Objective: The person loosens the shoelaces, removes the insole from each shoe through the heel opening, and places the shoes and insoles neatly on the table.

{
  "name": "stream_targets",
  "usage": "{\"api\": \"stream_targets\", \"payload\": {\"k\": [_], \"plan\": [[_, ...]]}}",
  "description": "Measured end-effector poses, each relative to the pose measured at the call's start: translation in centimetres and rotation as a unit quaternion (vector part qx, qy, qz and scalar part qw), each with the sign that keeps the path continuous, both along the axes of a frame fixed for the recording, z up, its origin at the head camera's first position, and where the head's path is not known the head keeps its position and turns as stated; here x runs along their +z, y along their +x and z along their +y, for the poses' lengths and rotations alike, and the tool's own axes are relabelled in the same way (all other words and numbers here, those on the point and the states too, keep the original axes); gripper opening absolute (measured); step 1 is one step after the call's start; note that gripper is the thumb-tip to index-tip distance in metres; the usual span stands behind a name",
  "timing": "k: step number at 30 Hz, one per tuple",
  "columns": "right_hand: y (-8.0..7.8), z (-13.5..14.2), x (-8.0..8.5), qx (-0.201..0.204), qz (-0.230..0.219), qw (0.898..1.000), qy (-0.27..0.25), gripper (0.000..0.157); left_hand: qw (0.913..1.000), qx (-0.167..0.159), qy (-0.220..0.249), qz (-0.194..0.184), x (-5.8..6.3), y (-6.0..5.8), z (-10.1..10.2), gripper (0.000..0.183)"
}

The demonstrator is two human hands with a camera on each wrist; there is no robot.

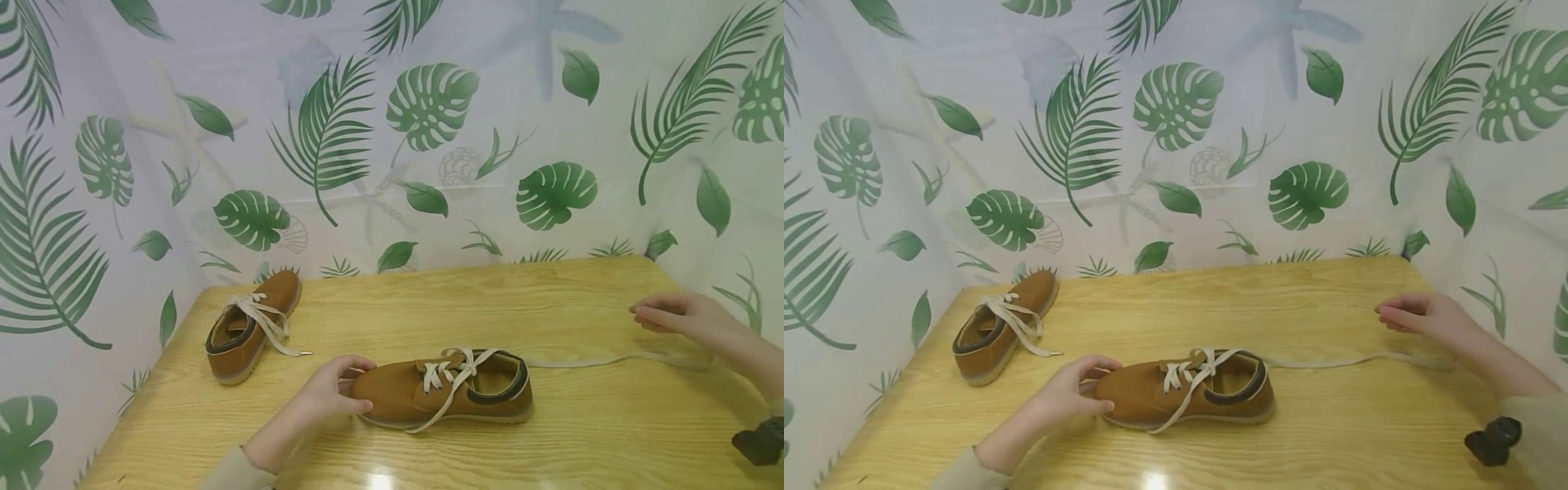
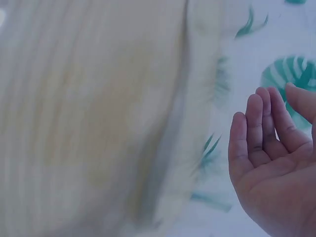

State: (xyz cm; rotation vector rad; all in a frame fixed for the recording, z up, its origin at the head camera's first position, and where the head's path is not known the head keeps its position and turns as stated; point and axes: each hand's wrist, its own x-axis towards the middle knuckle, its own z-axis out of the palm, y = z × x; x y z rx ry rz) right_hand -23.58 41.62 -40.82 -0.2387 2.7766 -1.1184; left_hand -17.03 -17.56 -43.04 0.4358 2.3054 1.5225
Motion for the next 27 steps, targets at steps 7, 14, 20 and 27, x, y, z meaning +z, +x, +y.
{"api": "stream_targets", "payload": {"k": [7,14,20,27], "plan": [[-0.6,-5.5,2.3,0.044,0.029,0.999,-0.004,0.039,1.0000,0.002,0.001,0.001,0.0,0.1,-0.1,0.060],[-0.4,-9.9,4.0,0.077,0.045,0.996,0.001,0.035,1.0000,0.002,0.002,0.002,0.2,0.1,0.0,0.060],[-0.1,-12.5,4.7,0.097,0.063,0.993,-0.019,0.031,1.0000,0.008,0.001,-0.001,0.2,0.1,0.1,0.060],[-0.2,-14.4,4.9,0.103,0.047,0.991,-0.070,0.032,0.9999,0.006,-0.005,0.009,0.1,0.2,0.1,0.061]]}}
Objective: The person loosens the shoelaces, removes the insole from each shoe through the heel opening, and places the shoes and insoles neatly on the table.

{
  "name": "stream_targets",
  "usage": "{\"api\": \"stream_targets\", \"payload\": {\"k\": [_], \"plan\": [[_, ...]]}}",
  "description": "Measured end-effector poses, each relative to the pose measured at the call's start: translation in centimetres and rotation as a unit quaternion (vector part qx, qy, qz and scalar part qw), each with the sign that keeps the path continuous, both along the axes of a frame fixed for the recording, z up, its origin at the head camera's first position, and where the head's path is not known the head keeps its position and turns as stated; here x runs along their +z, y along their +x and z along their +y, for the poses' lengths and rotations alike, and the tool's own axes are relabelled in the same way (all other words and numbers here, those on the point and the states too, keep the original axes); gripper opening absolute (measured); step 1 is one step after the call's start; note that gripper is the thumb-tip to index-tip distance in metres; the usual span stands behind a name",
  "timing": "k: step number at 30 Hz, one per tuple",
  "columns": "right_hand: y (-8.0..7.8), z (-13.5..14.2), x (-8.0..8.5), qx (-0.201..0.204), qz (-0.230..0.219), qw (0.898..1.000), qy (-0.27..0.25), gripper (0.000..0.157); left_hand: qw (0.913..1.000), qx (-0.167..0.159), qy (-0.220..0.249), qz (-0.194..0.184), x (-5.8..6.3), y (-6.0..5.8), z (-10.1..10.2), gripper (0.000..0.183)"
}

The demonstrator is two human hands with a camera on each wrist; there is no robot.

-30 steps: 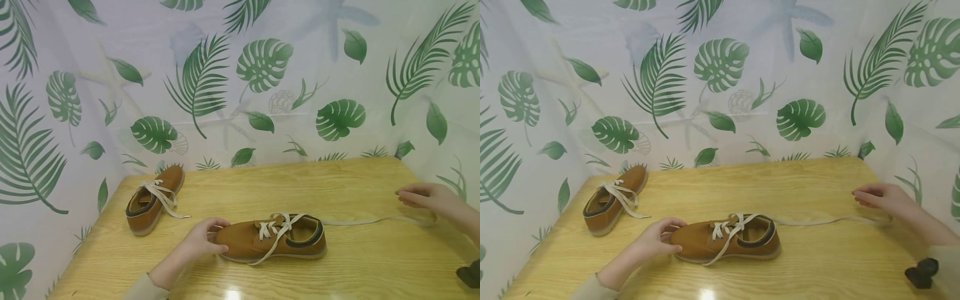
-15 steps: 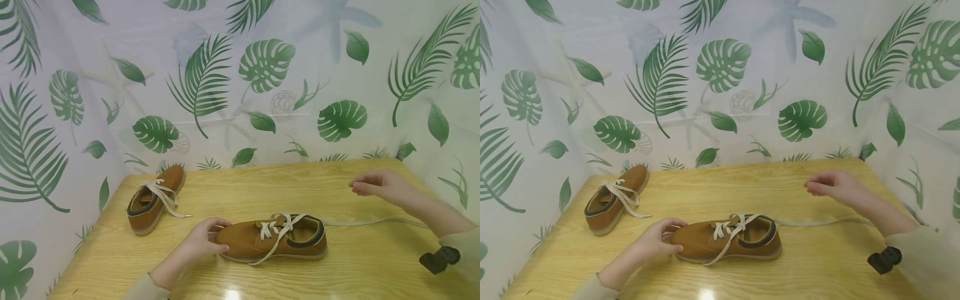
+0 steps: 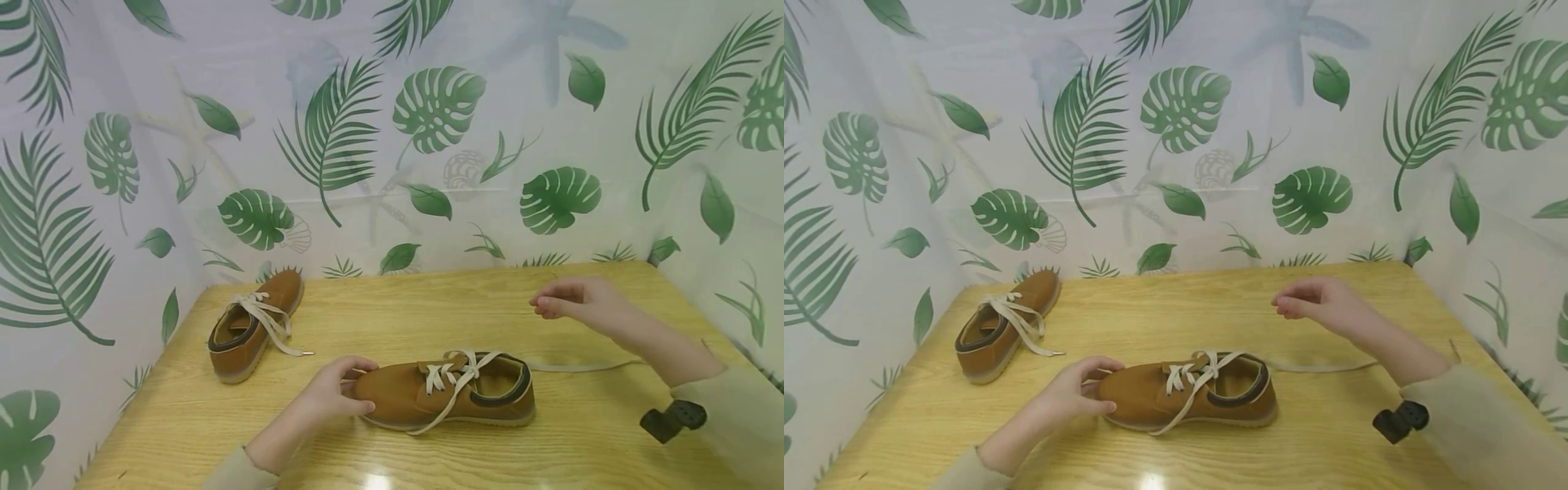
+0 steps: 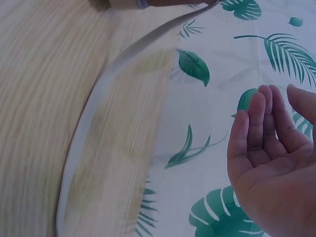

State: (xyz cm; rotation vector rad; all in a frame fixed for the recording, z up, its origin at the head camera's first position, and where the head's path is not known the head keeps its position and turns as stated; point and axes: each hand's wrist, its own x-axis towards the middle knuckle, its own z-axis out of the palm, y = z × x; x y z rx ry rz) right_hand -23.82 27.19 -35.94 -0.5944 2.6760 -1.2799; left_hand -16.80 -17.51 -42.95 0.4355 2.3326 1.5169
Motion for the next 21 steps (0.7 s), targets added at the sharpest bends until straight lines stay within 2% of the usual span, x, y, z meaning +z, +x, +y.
{"api": "stream_targets", "payload": {"k": [12,21], "plan": [[0.5,-2.6,-0.3,0.033,-0.018,0.997,-0.063,0.028,1.0000,-0.001,-0.008,0.002,-0.1,0.1,-0.1,0.060],[0.8,-4.3,-0.8,0.043,-0.044,0.996,-0.057,0.025,1.0000,0.001,-0.009,0.001,-0.1,-0.1,-0.1,0.061]]}}
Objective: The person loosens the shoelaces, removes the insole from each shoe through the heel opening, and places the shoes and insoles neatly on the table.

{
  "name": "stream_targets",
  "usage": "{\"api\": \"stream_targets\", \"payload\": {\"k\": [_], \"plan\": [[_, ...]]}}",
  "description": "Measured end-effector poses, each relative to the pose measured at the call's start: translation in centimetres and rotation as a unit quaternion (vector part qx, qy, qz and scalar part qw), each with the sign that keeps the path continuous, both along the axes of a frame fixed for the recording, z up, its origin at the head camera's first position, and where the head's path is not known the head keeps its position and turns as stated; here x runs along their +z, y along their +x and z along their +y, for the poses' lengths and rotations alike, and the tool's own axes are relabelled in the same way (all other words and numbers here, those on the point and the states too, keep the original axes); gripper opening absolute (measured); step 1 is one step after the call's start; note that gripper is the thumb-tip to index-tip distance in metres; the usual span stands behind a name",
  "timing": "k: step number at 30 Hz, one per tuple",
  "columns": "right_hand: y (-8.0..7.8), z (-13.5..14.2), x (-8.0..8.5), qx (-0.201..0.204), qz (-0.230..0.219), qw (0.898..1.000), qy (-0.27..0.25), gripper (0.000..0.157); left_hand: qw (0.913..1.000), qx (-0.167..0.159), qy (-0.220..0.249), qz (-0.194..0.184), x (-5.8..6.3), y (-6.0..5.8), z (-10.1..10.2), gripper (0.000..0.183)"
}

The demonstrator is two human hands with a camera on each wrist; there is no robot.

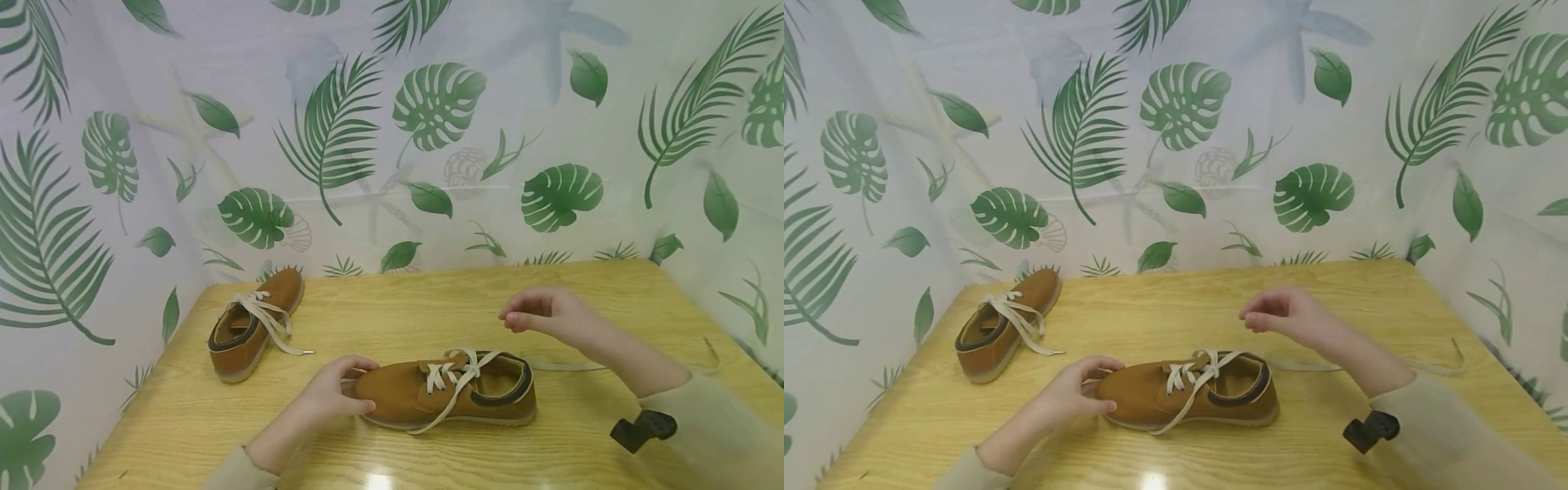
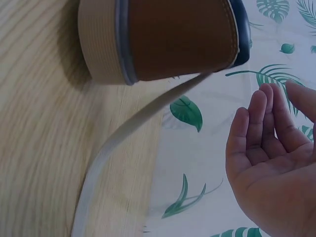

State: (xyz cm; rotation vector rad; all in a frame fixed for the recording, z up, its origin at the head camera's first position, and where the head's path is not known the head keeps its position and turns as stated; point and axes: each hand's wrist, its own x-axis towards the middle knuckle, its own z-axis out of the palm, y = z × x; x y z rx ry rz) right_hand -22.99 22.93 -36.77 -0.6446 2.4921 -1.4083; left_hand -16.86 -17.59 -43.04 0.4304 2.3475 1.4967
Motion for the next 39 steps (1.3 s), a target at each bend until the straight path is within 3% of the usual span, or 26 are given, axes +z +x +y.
{"api": "stream_targets", "payload": {"k": [10,21,33,39], "plan": [[0.4,-1.1,-1.0,0.035,-0.011,0.999,-0.017,0.021,1.0000,-0.001,0.003,-0.003,0.2,0.0,0.0,0.060],[0.9,-2.3,-2.0,0.077,-0.018,0.996,-0.039,0.028,0.9999,0.006,0.006,-0.010,0.1,0.0,0.0,0.060],[0.3,-2.7,-3.8,0.141,0.076,0.986,-0.033,0.022,0.9997,0.015,0.008,-0.017,-0.1,0.1,0.0,0.060],[0.2,-3.0,-4.0,0.150,0.082,0.984,-0.044,0.015,0.9993,0.026,0.008,-0.026,0.0,0.3,0.1,0.059]]}}
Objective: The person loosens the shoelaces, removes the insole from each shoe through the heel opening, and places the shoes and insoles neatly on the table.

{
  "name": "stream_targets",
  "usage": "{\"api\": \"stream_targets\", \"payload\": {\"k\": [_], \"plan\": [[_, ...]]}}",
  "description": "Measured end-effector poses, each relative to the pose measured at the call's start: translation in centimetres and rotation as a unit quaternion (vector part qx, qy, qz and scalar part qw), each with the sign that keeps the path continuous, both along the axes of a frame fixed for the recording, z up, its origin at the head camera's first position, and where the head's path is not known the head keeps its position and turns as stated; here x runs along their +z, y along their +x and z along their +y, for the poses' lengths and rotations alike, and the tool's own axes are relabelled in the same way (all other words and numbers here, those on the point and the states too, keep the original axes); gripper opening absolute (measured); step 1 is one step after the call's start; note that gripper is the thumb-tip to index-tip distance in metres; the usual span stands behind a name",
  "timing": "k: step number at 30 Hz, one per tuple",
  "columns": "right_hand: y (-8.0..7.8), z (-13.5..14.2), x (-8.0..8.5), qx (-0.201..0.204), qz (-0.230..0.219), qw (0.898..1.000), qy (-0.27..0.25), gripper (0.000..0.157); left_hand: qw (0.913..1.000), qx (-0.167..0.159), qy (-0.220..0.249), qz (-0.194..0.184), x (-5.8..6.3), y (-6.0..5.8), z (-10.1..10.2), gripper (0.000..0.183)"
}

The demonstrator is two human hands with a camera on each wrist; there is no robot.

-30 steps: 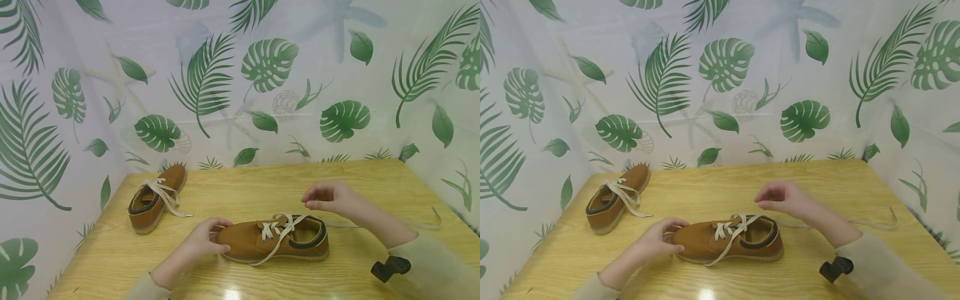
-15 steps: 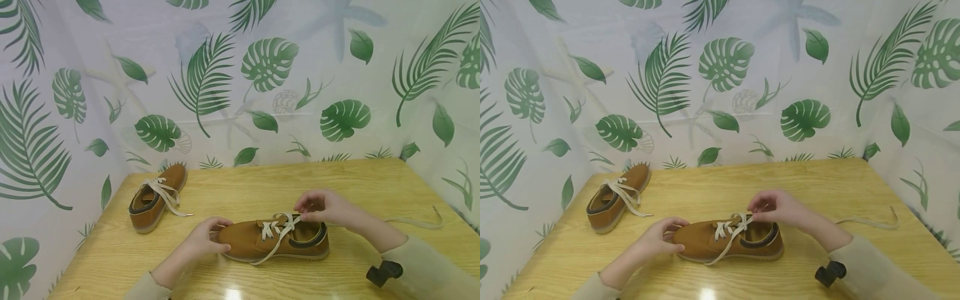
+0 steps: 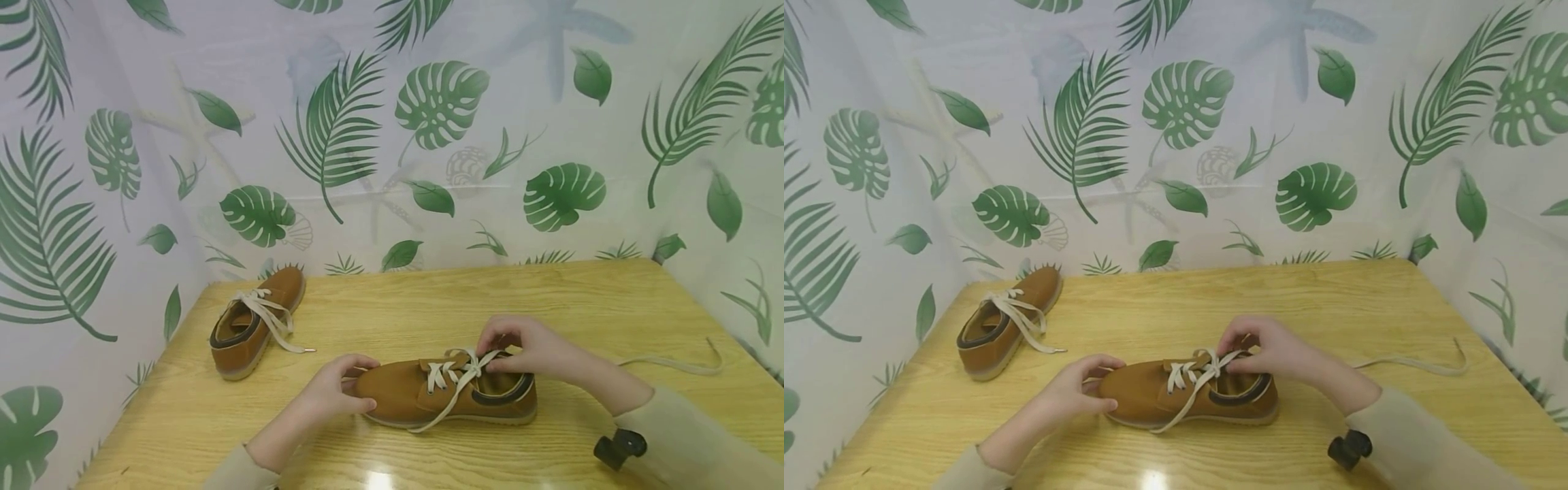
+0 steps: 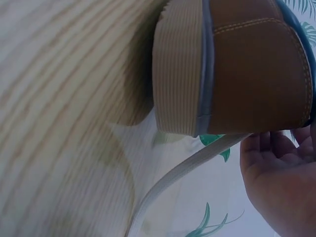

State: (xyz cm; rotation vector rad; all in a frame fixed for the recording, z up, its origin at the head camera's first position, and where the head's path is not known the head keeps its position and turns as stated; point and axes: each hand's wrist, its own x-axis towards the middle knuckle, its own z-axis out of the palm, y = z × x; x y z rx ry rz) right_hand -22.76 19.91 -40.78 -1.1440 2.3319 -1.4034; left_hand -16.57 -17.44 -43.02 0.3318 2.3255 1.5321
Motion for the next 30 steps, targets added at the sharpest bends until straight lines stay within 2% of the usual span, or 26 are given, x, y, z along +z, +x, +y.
{"api": "stream_targets", "payload": {"k": [14,18,30], "plan": [[-0.6,-0.1,-0.6,0.019,0.073,0.997,-0.025,0.013,1.0000,-0.002,0.007,-0.006,-0.2,-0.2,0.0,0.059],[-0.7,0.0,-0.9,0.001,0.086,0.996,-0.018,0.014,0.9999,-0.008,0.010,-0.005,-0.2,-0.1,0.0,0.060],[0.4,-0.6,-1.0,-0.090,0.048,0.994,-0.027,0.007,0.9999,-0.009,0.006,-0.003,-0.1,-0.1,0.0,0.060]]}}
